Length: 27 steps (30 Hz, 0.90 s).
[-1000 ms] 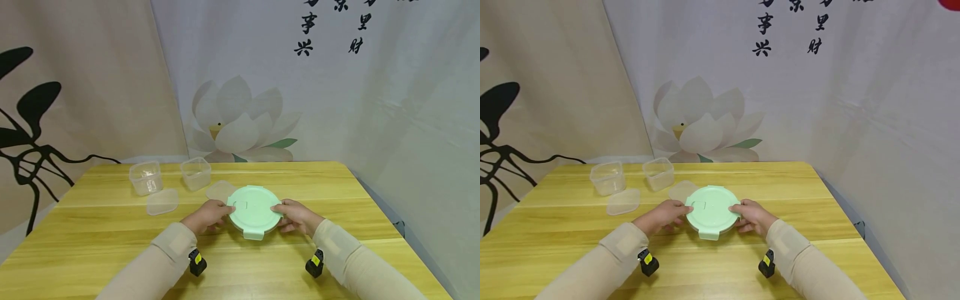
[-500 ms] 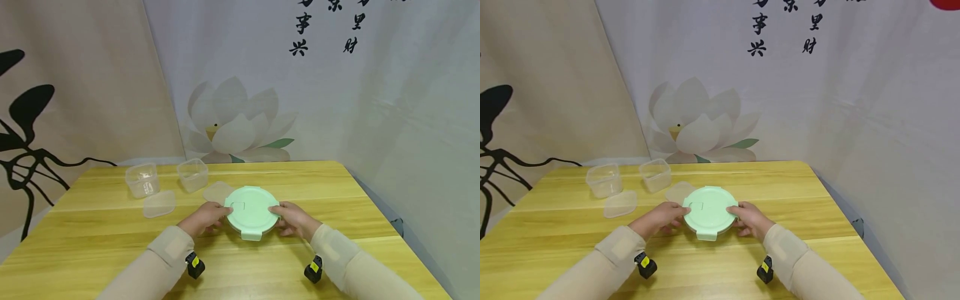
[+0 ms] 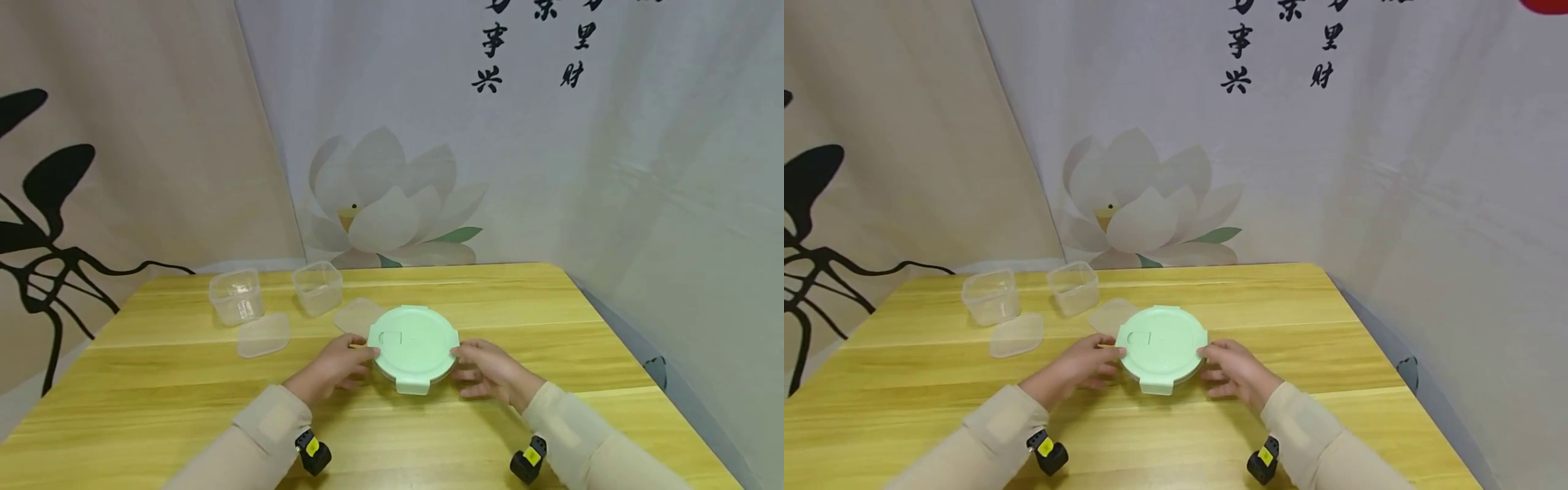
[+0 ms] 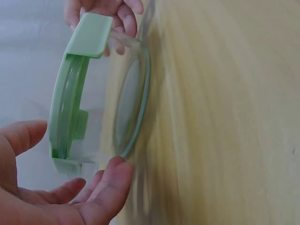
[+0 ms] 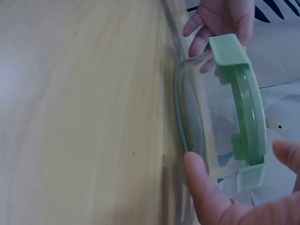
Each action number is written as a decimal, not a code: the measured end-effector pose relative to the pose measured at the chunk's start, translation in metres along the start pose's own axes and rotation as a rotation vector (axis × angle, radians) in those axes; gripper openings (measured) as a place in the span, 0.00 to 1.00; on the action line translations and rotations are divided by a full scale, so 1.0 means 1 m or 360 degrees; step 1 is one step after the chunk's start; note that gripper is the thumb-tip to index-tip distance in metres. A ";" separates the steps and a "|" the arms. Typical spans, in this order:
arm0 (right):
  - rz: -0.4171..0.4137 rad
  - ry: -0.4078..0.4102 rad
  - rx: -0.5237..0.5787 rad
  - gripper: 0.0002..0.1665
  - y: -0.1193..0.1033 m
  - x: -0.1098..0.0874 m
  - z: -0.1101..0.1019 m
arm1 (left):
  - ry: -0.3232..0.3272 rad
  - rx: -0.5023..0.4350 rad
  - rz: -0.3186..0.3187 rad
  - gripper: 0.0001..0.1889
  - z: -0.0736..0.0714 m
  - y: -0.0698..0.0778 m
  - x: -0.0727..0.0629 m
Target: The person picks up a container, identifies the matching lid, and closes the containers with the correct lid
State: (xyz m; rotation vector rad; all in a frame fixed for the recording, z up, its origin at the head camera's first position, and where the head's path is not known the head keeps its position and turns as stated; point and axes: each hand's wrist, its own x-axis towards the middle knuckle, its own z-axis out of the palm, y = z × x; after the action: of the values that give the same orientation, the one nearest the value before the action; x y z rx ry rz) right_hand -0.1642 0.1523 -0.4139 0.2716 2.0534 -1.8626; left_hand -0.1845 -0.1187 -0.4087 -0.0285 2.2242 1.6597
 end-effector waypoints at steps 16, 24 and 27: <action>-0.0041 -0.0175 0.0076 0.29 0.012 -0.004 -0.002 | -0.0036 -0.0101 -0.0016 0.30 0.004 -0.005 0.000; -0.0077 -0.0183 0.0110 0.26 0.013 -0.003 -0.001 | -0.0018 -0.0167 0.0004 0.28 0.006 -0.007 0.001; -0.0071 -0.0132 0.0115 0.24 0.011 -0.003 0.001 | -0.0004 -0.0181 0.0007 0.25 0.008 -0.006 0.002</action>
State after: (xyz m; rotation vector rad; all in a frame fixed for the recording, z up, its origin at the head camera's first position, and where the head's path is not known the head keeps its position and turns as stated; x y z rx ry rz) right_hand -0.1577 0.1529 -0.4228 0.1649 1.9553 -1.9435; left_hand -0.1828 -0.1131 -0.4170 -0.0506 2.1274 1.7855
